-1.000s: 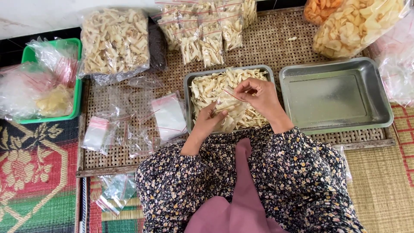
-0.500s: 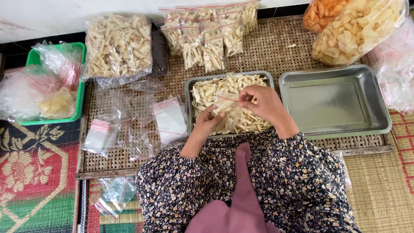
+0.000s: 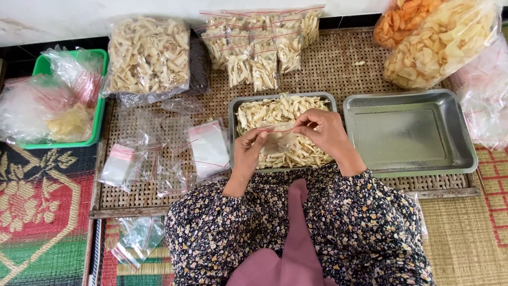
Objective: Manually packaging small snack items into individual plastic zip-lock bags from a tray.
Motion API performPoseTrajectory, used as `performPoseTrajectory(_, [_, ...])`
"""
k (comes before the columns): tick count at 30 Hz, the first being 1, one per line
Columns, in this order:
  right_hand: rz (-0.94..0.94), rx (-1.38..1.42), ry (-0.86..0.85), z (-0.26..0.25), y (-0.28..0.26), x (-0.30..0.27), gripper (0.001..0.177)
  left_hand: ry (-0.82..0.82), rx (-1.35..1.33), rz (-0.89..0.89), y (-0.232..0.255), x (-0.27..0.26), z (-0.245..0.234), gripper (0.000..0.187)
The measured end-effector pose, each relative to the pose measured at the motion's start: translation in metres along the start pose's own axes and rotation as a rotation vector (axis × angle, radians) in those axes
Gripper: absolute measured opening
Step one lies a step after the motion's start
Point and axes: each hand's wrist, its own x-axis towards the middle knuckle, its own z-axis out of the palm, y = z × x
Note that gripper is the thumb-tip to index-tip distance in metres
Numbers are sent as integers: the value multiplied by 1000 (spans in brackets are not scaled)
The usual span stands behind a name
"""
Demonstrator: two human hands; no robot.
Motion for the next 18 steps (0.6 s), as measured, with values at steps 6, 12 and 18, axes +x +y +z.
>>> performPoseTrajectory(6, [2, 70, 81, 6, 4, -3, 9, 76, 35, 109, 14, -3, 3, 16])
performPoseTrajectory(12, [19, 83, 103, 10, 5, -5, 20, 137, 78, 133, 0, -3, -1, 12])
performPoseTrajectory(18, [113, -45, -29, 17, -3, -5, 14, 171, 135, 120, 8, -3, -1, 11])
